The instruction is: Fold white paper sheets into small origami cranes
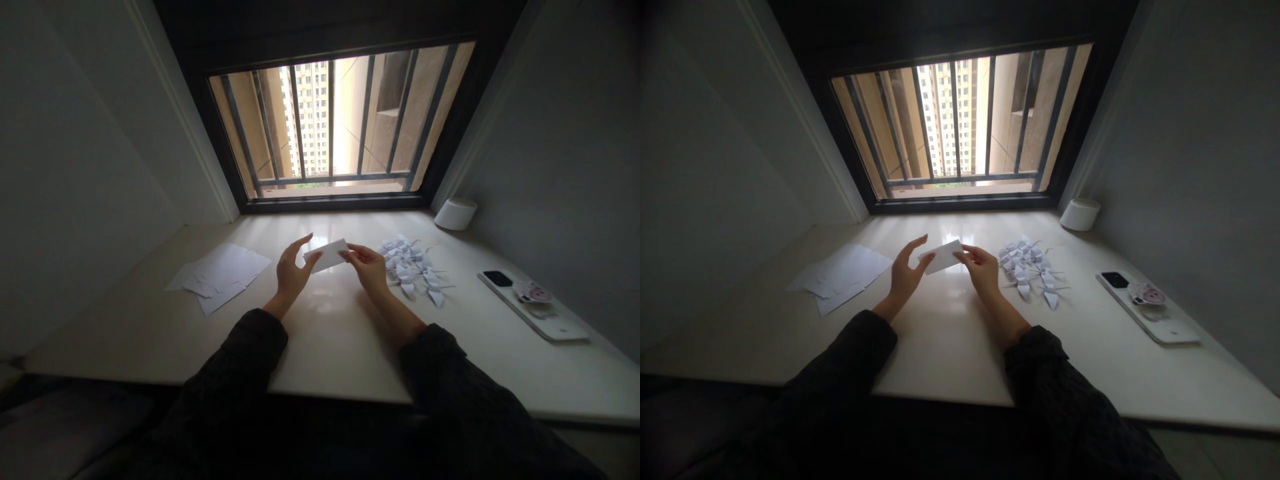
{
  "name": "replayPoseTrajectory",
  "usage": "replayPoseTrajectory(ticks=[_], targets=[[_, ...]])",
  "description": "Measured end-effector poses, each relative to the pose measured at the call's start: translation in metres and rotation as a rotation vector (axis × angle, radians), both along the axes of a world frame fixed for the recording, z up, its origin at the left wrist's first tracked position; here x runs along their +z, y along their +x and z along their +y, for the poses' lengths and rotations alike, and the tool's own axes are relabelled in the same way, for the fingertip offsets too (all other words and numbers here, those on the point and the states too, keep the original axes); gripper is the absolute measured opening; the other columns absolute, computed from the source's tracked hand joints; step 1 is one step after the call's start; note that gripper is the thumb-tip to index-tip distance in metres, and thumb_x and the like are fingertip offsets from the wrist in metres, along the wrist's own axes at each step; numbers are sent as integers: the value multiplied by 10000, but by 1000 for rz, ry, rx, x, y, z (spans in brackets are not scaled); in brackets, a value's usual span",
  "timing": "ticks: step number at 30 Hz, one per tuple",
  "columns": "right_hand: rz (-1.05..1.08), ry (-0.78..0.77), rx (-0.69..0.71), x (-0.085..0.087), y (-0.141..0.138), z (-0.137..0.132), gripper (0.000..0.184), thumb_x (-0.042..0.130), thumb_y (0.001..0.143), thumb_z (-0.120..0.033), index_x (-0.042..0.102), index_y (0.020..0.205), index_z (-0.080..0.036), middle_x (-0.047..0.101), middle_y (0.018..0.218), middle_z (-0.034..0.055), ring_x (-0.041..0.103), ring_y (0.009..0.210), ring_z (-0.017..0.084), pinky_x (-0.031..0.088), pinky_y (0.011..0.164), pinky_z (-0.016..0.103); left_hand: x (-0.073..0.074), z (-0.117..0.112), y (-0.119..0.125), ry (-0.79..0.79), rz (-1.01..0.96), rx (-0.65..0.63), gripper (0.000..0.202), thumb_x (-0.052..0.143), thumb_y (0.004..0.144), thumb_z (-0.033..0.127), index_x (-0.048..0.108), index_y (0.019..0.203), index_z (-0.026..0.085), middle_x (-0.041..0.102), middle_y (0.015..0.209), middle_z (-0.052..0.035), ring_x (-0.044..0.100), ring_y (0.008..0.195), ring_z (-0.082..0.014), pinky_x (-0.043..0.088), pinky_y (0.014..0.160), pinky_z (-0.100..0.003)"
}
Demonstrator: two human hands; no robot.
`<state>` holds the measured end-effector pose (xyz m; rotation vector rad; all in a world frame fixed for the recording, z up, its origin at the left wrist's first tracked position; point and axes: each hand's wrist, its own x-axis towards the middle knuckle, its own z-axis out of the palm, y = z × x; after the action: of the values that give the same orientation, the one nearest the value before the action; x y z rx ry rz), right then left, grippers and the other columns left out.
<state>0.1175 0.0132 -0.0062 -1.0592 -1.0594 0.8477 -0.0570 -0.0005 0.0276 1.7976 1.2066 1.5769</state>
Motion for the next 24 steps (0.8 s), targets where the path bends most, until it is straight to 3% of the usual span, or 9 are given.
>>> replayPoseTrajectory(ticks=[2,8,24], targets=[[-52,12,26,0,0,-1,411,763,603,-457,742,919,-195,716,723,41,635,668,187,483,638,313,-1,1,0,-12,39,-39,368,675,760,368,656,1111,262,649,1177,-60,571,1128,-238,379,1029,-382],[-134,45,22,3,1,-5,394,749,639,-438,741,953,-200,719,737,43,620,666,173,461,621,289,-17,8,5,-148,-28,-49,290,686,737,399,724,986,254,723,988,-58,674,893,-239,511,803,-344],[-104,2,-58,2,-1,-6,408,749,611,-464,751,929,-209,738,783,47,605,643,182,465,606,311,-16,5,3,-143,4,-51,240,716,706,376,737,931,296,727,962,-27,672,874,-248,501,802,-353]])
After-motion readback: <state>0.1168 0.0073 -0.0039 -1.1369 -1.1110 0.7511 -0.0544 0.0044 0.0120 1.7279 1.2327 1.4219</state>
